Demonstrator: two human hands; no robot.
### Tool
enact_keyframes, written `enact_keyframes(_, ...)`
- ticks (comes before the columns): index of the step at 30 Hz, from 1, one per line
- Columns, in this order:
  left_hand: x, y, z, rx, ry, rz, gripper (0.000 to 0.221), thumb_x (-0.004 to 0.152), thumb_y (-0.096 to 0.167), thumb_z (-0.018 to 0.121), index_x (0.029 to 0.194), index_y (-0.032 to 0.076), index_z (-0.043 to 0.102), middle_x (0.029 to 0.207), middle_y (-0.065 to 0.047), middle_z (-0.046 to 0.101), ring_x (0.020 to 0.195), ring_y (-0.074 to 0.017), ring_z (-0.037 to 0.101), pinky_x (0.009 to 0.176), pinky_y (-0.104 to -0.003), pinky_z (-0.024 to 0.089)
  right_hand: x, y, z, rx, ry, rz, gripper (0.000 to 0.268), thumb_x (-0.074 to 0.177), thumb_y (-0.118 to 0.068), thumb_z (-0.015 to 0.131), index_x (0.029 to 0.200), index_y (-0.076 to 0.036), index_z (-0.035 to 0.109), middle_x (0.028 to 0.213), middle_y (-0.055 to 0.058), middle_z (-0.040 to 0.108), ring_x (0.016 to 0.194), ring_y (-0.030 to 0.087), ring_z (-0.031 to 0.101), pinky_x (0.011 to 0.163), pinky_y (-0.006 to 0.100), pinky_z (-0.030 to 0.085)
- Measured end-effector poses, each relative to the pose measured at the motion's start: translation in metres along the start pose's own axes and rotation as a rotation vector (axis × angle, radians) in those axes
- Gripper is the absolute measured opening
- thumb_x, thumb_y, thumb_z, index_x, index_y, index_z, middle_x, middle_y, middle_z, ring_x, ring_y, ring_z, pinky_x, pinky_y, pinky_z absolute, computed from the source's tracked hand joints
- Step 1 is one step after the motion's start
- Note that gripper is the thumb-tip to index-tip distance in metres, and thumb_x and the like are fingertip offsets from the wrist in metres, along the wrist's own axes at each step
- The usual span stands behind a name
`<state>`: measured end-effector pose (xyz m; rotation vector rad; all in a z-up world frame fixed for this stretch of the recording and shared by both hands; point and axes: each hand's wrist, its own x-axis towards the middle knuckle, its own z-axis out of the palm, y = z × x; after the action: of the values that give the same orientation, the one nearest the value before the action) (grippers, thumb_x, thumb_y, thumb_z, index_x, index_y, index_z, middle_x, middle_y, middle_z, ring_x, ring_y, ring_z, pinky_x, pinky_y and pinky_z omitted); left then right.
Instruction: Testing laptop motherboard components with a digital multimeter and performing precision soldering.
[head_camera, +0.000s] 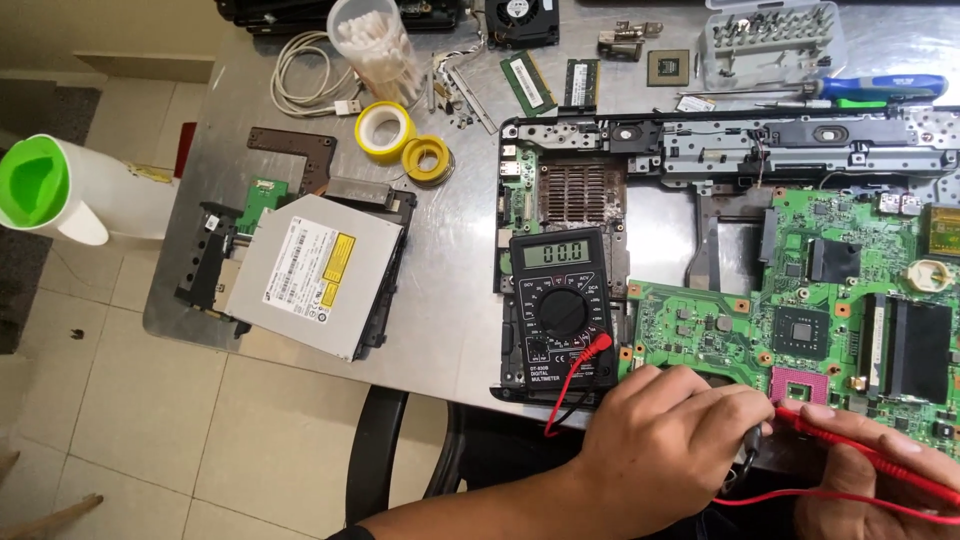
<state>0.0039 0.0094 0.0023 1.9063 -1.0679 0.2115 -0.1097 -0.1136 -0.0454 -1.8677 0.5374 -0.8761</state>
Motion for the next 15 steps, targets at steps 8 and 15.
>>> enact_keyframes(8, 0.004, -0.002, -0.003, -0.004, 0.034, 0.014, 0.006, 0.111, 0.007, 0.055, 0.112, 0.003, 0.060, 0.106, -0.009, 0.076, 0.077, -0.0257, 0.059, 0.069, -0.039, 0.040, 0.001, -0.013, 0.019, -0.010, 0.121, 0.099, 0.016, 0.134, 0.009, 0.041, 0.140, -0.003, 0.032, 0.119, 0.034, 0.060, 0.105, 0.043, 0.069, 0.098, 0.048, 0.063)
enact_keyframes(15, 0.005, -0.005, -0.004, -0.003, 0.020, 0.049, 0.006, 0.109, -0.001, 0.056, 0.113, 0.003, 0.059, 0.105, -0.011, 0.077, 0.076, -0.0252, 0.059, 0.068, -0.038, 0.039, 0.001, -0.010, 0.001, 0.000, 0.021, 0.121, 0.012, 0.132, -0.006, 0.041, 0.138, -0.007, 0.031, 0.125, 0.033, 0.059, 0.110, 0.044, 0.070, 0.104, 0.051, 0.065)
